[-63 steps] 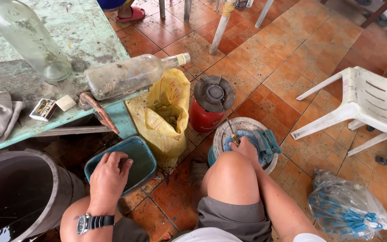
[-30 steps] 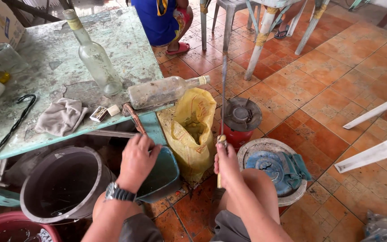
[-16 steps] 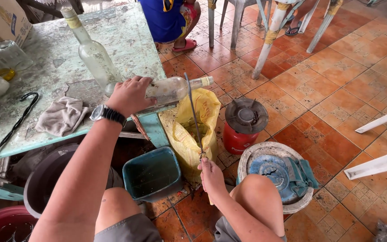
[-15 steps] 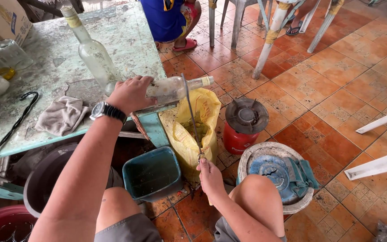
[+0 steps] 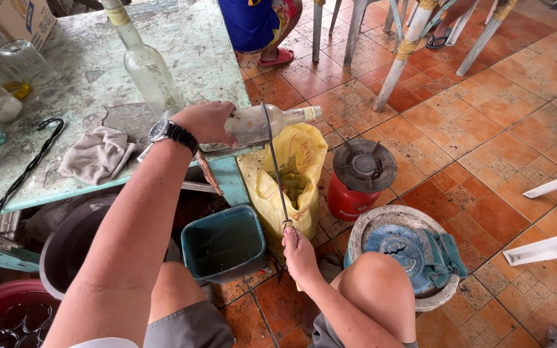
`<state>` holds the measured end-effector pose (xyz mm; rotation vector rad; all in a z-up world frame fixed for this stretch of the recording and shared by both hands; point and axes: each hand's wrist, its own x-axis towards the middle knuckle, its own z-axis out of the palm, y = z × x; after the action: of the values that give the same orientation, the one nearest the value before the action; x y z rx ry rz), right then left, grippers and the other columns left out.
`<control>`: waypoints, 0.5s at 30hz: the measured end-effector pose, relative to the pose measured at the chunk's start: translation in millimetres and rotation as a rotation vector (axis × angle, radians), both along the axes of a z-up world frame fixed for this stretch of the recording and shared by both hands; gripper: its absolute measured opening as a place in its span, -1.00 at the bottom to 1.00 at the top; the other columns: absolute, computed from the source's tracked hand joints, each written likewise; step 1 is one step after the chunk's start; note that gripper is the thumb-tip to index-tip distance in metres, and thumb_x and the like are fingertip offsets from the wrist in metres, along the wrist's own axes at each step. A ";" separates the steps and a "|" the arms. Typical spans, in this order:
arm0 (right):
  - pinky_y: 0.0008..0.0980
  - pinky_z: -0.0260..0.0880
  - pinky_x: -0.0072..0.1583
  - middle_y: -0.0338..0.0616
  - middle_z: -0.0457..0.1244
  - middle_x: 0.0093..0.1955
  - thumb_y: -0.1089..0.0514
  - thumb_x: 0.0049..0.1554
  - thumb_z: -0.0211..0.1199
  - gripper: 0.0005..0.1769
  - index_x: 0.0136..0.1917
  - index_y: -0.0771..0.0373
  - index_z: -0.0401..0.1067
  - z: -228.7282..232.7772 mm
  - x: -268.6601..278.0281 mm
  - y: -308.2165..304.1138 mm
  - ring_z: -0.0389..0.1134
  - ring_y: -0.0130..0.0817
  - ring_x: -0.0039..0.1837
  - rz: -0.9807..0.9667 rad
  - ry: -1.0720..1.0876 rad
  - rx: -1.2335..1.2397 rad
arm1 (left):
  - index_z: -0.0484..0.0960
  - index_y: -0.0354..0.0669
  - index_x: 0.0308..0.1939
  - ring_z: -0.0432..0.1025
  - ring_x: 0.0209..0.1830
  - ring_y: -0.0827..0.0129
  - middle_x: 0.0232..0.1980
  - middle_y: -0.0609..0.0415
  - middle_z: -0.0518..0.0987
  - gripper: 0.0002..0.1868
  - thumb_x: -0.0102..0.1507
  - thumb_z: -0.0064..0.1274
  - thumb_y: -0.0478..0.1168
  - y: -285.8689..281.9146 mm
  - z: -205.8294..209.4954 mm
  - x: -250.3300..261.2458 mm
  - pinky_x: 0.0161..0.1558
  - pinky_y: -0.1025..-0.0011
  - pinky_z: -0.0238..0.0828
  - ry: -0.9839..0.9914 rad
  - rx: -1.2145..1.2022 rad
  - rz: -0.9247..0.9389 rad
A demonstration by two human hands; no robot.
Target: The person is cutting glass bottles by scoring them with a tool, applying heat to the score line with a metal rod, and then dipping them in water to break them cleanly.
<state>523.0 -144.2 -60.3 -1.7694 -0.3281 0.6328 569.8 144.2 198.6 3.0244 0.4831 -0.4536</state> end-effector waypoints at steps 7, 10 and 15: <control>-0.33 0.03 -0.42 -0.26 0.04 -0.46 -0.23 0.37 -0.21 -0.48 -0.27 0.10 0.21 3.3 -3.6 0.5 0.02 -0.39 -0.46 -0.011 0.017 0.005 | 0.26 -0.13 0.43 0.43 0.26 0.03 0.36 -0.03 0.46 -0.17 0.19 0.21 0.10 -14.4 -47.6 -22.3 0.45 -0.22 -0.02 -0.302 0.208 -0.060; -0.33 0.03 -0.41 -0.26 0.04 -0.46 -0.25 0.37 -0.22 -0.47 -0.26 0.10 0.21 9.6 -4.2 -0.2 0.01 -0.39 -0.47 0.002 0.032 -0.001 | 0.21 -0.12 0.51 0.27 0.44 0.13 0.44 0.03 0.41 -0.10 0.16 0.21 0.03 -24.4 -72.6 -31.1 0.53 -0.30 -0.31 -0.569 0.381 -0.037; -0.38 0.01 -0.40 -0.30 0.05 -0.41 -0.24 0.37 -0.19 -0.49 -0.25 0.09 0.19 -1.2 -1.9 0.4 0.01 -0.45 -0.43 0.004 0.052 0.068 | 0.32 -0.15 0.37 0.43 0.25 0.06 0.27 -0.02 0.52 -0.16 0.11 0.34 0.05 -25.1 -41.7 -30.5 0.55 -0.26 -0.24 -0.426 0.281 -0.051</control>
<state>521.1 -143.9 -61.4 -1.6846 -0.3138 0.6616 539.3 119.1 156.9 3.2648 0.4708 0.2833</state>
